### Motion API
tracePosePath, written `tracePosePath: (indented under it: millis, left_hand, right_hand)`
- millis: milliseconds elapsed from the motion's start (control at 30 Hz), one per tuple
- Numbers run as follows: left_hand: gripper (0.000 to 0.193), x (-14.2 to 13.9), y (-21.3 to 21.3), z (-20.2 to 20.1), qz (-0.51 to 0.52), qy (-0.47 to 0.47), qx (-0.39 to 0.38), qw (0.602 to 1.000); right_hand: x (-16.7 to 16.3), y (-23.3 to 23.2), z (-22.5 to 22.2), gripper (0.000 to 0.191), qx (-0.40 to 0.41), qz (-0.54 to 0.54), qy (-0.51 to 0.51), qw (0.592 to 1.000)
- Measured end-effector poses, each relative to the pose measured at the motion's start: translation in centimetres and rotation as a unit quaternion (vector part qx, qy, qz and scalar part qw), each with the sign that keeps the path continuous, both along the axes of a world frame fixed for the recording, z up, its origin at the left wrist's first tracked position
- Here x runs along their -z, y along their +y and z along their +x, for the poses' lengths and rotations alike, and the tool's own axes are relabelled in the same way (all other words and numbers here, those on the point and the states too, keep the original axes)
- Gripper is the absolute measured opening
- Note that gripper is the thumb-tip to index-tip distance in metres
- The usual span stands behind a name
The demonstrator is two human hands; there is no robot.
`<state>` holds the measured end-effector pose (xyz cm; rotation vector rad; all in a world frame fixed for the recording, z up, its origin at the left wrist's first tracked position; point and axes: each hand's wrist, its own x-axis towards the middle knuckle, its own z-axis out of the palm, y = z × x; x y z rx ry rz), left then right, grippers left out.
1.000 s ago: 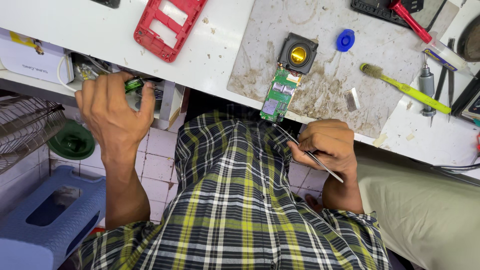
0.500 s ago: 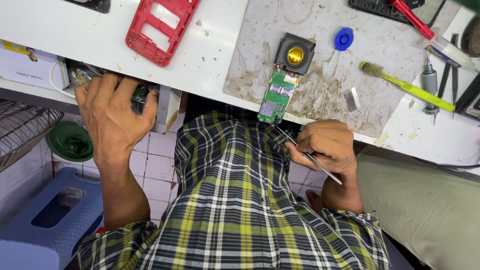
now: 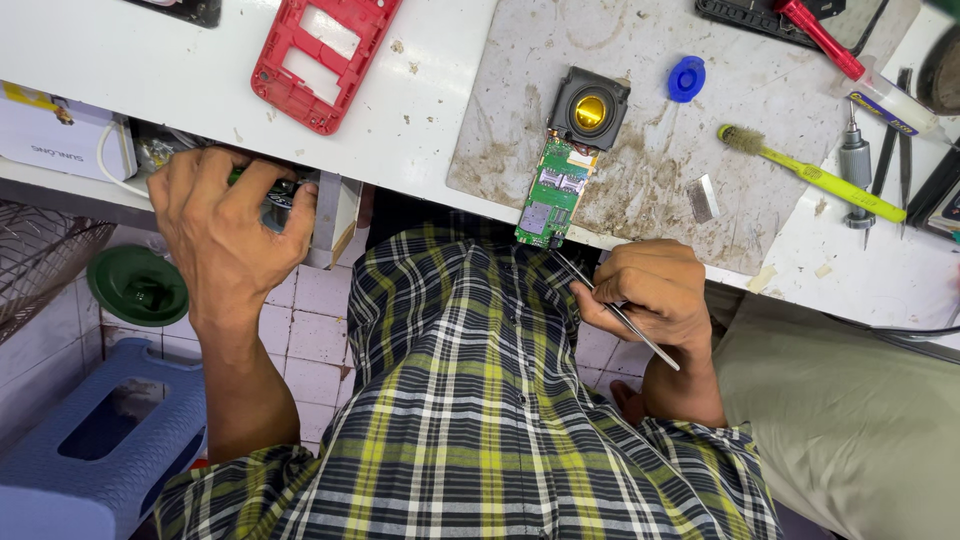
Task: The person repairs a small electronic device with a camera lens attached to a circuit board. They use a soldering iron to work on the board, then clean it with a toothbrush and liquid. They also use tweezers to handle small components.
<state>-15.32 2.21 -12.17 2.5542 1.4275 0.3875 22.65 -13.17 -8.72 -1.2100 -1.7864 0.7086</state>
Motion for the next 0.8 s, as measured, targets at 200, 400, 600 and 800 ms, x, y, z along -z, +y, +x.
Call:
tracePosePath:
  millis: [200, 400, 600, 800]
  left_hand:
    - [0.017, 0.44, 0.06, -0.12, 0.004, 0.003, 0.004, 1.0]
    - [0.017, 0.81, 0.18, -0.25, 0.011, 0.006, 0.012, 1.0]
    - [0.018, 0.7, 0.18, -0.2, 0.006, 0.005, 0.011, 1.0]
    - [0.025, 0.48, -0.05, -0.31, -0.009, -0.018, 0.015, 1.0]
  right_hand:
    - [-0.16, -0.01, -0.07, 0.03, 0.002, -0.007, -0.017, 1.0]
    - [-0.45, -0.08, -0.22, 0.03, 0.002, -0.018, -0.035, 0.999]
    - [-0.16, -0.03, 0.04, 0.03, -0.007, -0.019, -0.029, 0.999]
    - [-0.17, -0.29, 0.21, 0.028, -0.008, -0.03, -0.009, 0.999]
